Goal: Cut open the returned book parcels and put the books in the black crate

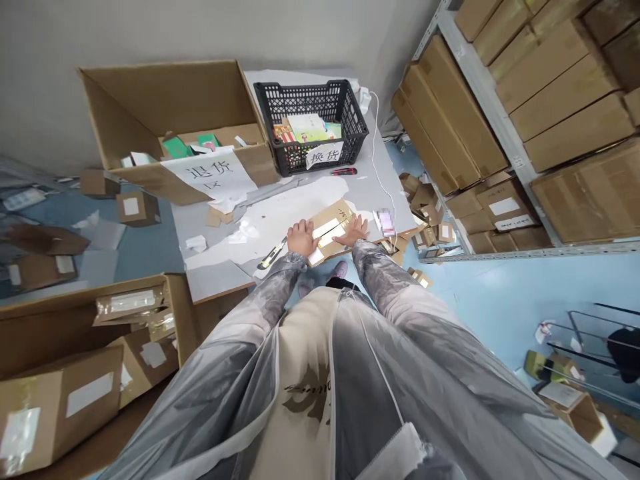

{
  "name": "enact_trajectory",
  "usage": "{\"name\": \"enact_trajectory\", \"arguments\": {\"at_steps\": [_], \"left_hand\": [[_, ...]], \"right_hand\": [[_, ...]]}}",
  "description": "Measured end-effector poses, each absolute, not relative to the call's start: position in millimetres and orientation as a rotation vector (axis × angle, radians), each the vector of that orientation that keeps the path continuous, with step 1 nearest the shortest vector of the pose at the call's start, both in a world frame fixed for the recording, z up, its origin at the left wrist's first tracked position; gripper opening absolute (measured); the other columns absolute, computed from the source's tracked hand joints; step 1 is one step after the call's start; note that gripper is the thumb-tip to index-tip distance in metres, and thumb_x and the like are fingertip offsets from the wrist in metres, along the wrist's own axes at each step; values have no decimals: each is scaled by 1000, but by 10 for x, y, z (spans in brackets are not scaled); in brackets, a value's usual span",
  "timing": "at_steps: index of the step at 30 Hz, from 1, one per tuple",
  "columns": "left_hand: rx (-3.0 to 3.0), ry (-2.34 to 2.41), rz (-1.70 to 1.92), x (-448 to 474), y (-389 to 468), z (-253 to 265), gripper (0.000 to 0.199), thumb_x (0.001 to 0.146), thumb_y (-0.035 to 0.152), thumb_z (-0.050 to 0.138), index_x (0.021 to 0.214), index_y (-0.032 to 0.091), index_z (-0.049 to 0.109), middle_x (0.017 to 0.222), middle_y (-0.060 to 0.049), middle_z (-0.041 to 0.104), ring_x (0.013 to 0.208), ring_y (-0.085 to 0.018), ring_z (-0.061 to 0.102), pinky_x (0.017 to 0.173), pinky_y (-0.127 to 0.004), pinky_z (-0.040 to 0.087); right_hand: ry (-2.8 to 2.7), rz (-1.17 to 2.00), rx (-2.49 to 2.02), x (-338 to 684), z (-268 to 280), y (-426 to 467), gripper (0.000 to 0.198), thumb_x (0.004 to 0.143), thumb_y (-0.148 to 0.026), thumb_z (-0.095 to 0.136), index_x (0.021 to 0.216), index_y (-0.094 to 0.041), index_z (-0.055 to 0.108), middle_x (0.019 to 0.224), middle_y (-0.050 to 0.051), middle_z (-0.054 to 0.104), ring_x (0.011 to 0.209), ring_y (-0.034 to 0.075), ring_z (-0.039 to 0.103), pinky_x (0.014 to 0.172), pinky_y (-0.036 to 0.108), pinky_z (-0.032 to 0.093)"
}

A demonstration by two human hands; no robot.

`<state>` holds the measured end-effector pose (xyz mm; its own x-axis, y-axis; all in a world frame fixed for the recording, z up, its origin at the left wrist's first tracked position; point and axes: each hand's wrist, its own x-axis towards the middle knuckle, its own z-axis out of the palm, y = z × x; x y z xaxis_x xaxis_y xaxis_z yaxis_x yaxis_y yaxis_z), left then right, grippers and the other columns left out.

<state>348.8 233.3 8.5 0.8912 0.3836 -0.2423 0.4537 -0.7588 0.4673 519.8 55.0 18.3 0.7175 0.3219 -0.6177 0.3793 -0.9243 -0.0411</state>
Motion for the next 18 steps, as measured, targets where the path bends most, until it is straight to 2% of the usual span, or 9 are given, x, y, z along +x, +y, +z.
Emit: {"name": "enact_trajectory", "arguments": {"at_steps": [4,6,9,12,15,18], "left_hand": [[2548,711,-218,3580,2206,35,84,119,39,67,194,6,49,195,-41,43,177,-64,40,142,-84,25],[2558,716,-230,3605,2186,21,80,120,34,62,193,3,50,197,-43,38,180,-66,38,141,-89,23],[2579,671,-249,3597,2263,38,74,122,28,52,191,1,52,195,-45,39,178,-66,45,139,-93,26],[2587,634,-248,3569,2426,86,69,125,32,46,186,2,57,191,-44,47,170,-61,56,138,-85,36],[2609,569,-288,3568,2602,120,64,128,36,39,179,4,62,186,-42,56,161,-55,64,130,-70,49],[2587,589,-318,3607,2839,127,56,130,39,40,164,7,71,158,-40,77,146,-49,76,119,-55,56]], "right_hand": [[687,-842,2894,5146,149,515,155,102,-112,62,206,-9,11,210,33,6,196,56,8,154,72,26],[681,-840,2915,5114,125,499,155,101,-110,66,206,-10,11,210,31,6,196,55,8,154,73,26],[654,-900,2964,5086,100,496,164,96,-112,70,207,-11,4,211,29,-5,197,54,-1,154,76,26],[649,-920,3013,5101,83,514,170,95,-115,67,205,-6,-3,209,31,-12,197,53,-8,153,79,26],[620,-925,3014,5134,59,538,168,98,-113,64,204,-2,-5,208,32,-17,197,52,-11,153,78,28],[633,-931,3003,5124,14,536,167,99,-112,64,204,-1,-4,208,32,-16,196,54,-10,152,79,30]]}}
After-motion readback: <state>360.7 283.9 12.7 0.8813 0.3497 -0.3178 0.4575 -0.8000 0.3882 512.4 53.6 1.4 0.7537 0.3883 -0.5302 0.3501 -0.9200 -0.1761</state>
